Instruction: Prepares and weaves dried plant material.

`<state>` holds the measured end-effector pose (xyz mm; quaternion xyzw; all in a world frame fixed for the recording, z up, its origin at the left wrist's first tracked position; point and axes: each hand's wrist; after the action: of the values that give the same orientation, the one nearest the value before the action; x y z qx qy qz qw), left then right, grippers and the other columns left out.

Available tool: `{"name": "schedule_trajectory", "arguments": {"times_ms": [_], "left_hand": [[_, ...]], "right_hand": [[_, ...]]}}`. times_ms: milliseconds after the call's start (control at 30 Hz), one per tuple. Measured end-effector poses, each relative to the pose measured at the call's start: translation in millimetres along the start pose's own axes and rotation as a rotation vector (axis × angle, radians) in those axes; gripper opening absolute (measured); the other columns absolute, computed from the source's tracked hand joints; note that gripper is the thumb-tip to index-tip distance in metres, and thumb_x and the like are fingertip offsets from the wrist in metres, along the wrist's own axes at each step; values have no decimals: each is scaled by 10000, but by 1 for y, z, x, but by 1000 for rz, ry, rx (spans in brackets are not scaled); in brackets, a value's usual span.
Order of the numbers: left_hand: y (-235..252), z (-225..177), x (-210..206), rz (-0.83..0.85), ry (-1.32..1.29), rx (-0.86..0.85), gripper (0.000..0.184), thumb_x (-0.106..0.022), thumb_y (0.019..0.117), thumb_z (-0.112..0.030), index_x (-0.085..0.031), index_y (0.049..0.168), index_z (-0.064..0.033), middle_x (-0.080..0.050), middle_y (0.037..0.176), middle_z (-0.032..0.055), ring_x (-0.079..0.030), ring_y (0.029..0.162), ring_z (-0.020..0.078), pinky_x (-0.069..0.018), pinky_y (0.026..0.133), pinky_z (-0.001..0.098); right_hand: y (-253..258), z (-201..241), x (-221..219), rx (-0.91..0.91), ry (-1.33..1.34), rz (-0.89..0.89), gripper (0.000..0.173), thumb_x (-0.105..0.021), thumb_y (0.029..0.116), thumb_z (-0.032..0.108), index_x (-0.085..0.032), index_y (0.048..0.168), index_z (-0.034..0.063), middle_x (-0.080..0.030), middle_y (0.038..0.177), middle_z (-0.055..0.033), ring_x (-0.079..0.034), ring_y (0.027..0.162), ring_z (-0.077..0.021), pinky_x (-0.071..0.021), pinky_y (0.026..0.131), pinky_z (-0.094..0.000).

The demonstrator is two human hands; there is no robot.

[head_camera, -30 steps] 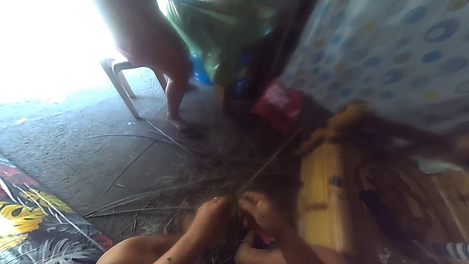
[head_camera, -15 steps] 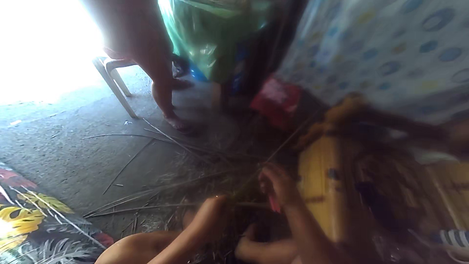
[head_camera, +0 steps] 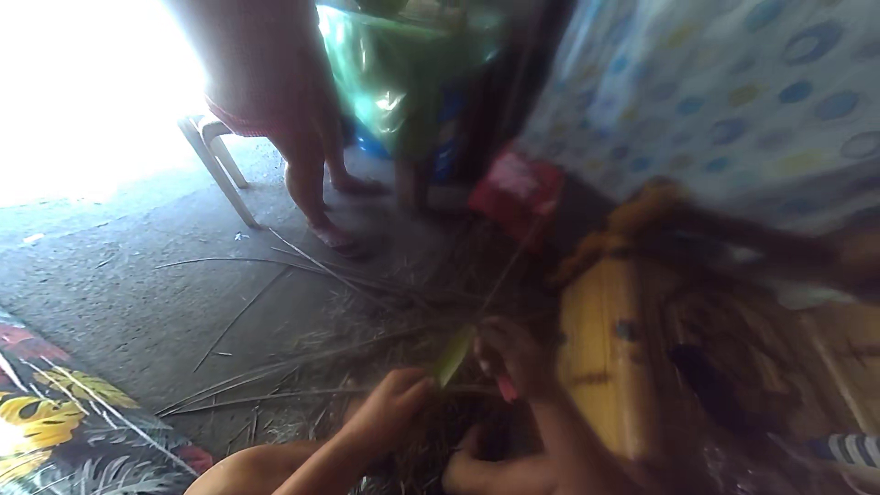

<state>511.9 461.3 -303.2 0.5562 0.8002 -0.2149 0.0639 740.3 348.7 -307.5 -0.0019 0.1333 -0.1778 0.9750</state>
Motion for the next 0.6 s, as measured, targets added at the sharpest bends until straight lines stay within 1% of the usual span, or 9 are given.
{"name": "schedule_trajectory", "arguments": {"times_ms": [33, 67, 200, 267, 367, 433, 533, 567, 600], "left_hand": [[-1, 0, -1, 11, -14, 1, 288, -468, 1076, -249, -654, 938, -78, -529, 637, -13, -451, 457, 54, -392, 416, 195], [-1, 0, -1, 16, -20, 0, 289, -463, 1078, -248, -654, 944, -77, -530, 638, -14, -453, 458, 54, -396, 418, 194], [0, 1, 1, 10, -60, -17, 284, -469, 1082, -254, -654, 966, -73, -528, 646, -15, -451, 465, 51, -397, 425, 193], [0, 1, 2, 2, -92, -11, 279, -467, 1081, -246, -652, 967, -71, -520, 647, -19, -441, 464, 47, -390, 424, 190], [-2, 0, 0, 28, -110, 0, 267, -476, 1074, -245, -648, 949, -83, -507, 634, -28, -431, 458, 42, -377, 419, 186], [-2, -1, -1, 38, -87, 5, 269, -479, 1073, -244, -652, 943, -83, -506, 626, -29, -430, 455, 45, -375, 417, 188], [-1, 1, 1, 29, -31, -5, 275, -479, 1077, -235, -658, 947, -73, -511, 625, -20, -430, 452, 51, -376, 415, 196], [0, 2, 2, 13, 10, -18, 272, -484, 1075, -229, -658, 942, -68, -518, 626, -10, -434, 451, 59, -380, 414, 204], [0, 3, 2, -12, 77, -36, 273, -490, 1073, -227, -661, 936, -64, -530, 627, -1, -446, 452, 68, -392, 416, 216]], "right_hand": [[1, 2, 4, 9, 16, -18, 227, -466, 1079, 143, -633, 1143, 3, -672, 776, -74, -607, 554, -121, -539, 493, -262], [0, 4, 4, 0, 12, 10, 225, -470, 1076, 148, -638, 1139, 10, -677, 778, -73, -612, 560, -121, -538, 497, -262], [-14, 0, -19, -72, -54, 290, 192, -546, 1054, 180, -671, 1063, 34, -688, 779, -57, -617, 572, -102, -531, 501, -252], [-14, -7, -23, -71, -43, 332, 184, -557, 1058, 179, -663, 1061, 29, -684, 777, -56, -617, 571, -103, -531, 504, -250], [-8, -3, -12, 3, -46, 202, 200, -531, 1063, 160, -675, 1105, 28, -687, 786, -66, -606, 571, -103, -523, 506, -248], [-3, 1, -2, 38, -30, 96, 197, -514, 1067, 148, -665, 1123, 35, -684, 771, -51, -614, 569, -101, -538, 512, -249], [2, 4, 5, 47, -4, -102, 212, -468, 1077, 133, -637, 1111, 10, -663, 748, -58, -600, 535, -112, -544, 491, -258], [4, 5, 7, 43, -6, -144, 219, -461, 1078, 133, -632, 1106, -1, -658, 750, -69, -598, 530, -122, -543, 483, -263], [3, 6, 8, 31, -5, -146, 223, -462, 1078, 133, -631, 1112, -10, -664, 761, -78, -600, 533, -128, -540, 479, -264]]}}
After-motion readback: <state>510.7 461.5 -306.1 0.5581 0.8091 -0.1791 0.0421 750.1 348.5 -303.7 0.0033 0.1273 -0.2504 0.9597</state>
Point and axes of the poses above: each hand's wrist, its own y-axis towards the middle knuckle, its own x-axis out of the back of the hand, z = x × y
